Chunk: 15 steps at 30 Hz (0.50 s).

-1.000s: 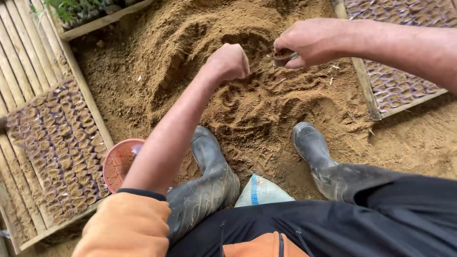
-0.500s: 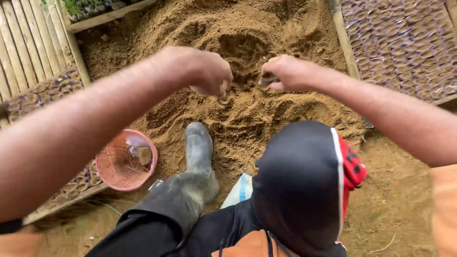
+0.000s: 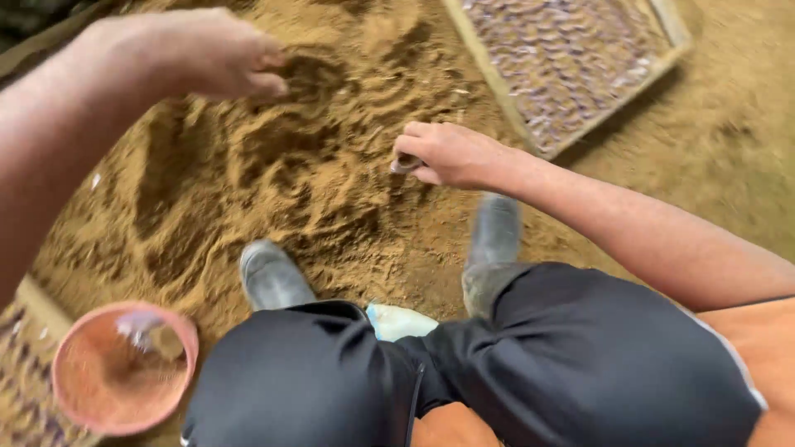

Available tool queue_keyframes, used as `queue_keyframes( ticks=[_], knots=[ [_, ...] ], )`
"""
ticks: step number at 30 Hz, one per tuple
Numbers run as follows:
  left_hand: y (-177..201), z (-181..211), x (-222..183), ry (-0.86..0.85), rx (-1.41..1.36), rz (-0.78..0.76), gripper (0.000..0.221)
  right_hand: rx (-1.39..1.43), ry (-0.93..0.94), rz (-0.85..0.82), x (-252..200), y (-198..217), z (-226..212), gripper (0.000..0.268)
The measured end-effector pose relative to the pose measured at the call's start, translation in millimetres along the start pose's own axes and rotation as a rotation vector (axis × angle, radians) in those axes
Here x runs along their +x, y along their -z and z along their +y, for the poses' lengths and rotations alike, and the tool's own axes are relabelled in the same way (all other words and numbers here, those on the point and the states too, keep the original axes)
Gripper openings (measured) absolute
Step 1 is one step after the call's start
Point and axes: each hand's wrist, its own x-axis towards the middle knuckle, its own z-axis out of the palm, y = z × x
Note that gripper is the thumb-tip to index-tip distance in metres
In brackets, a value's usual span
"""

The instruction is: Filling small seedling trays with soil by hand in an agricultural setting.

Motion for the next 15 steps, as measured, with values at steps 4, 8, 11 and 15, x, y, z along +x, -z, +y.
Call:
queue_keyframes(
  ticks=[4, 8, 11, 15],
  knots=[
    [-18, -8, 38, 0.111, 0.062, -0.144, 0.042, 0.051, -0.109, 0.057, -54, -2, 18, 0.010],
    [-32, -5, 71, 0.006, 0.088, -0.256, 0.059, 0.045, -0.268, -0.007, -82, -15, 39, 0.028],
    [-36, 4, 73, 0.000, 0.072, -0.216, 0.055, 0.057, -0.283, -0.080, -79, -17, 46, 0.026],
    [-30, 22, 73, 0.073, 0.120, -0.243, 0.064, 0.006, -0.318, -0.163, -61, -17, 73, 0.036]
  ],
)
